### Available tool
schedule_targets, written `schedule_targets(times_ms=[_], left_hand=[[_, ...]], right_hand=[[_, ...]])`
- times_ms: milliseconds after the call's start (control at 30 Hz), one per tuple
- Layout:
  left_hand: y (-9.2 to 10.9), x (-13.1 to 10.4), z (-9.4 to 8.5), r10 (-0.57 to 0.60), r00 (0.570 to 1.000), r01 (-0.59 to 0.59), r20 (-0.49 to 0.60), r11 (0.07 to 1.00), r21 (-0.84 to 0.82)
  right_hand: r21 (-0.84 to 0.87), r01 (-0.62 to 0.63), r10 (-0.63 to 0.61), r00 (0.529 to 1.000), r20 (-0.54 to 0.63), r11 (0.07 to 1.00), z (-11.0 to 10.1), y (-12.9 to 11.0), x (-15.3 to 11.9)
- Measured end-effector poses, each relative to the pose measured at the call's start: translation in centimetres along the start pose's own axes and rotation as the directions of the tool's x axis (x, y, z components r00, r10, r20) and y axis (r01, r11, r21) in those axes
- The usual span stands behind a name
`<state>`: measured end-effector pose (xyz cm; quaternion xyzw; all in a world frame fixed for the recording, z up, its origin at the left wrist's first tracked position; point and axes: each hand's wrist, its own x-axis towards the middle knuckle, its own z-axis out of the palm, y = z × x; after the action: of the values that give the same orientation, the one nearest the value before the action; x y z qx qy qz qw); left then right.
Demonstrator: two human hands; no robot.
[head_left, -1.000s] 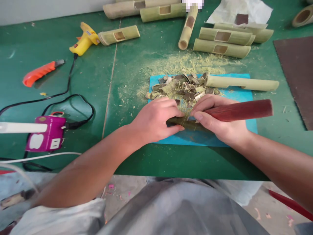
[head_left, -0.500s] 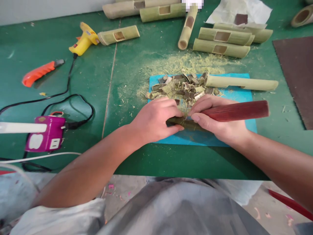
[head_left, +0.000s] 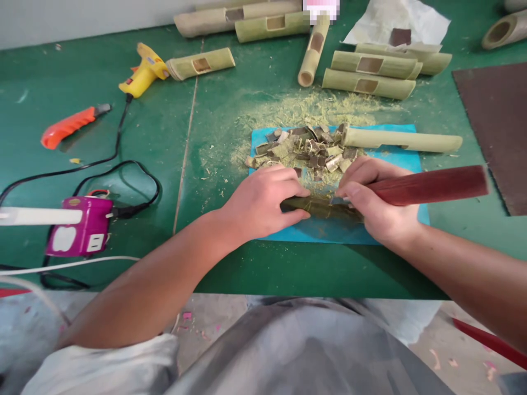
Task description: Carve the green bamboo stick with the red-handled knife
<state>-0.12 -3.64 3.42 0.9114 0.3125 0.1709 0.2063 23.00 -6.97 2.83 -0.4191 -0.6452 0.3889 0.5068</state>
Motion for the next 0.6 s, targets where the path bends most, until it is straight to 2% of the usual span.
schedule_targets(times_ms=[100, 600], left_hand=[[-0.06, -0.06, 0.02, 0.004, 1.000, -0.004, -0.001, 1.000, -0.005], [-0.10, -0.09, -0.02, 0.001, 1.000, -0.001, -0.004, 1.000, -0.004]], right_hand=[[0.037, 0.009, -0.007, 0.999, -0.040, 0.999, -0.18, 0.28, -0.07], [-0.008, 0.048, -0.048, 0.999, 0.008, 0.999, 0.16, -0.12, 0.58]])
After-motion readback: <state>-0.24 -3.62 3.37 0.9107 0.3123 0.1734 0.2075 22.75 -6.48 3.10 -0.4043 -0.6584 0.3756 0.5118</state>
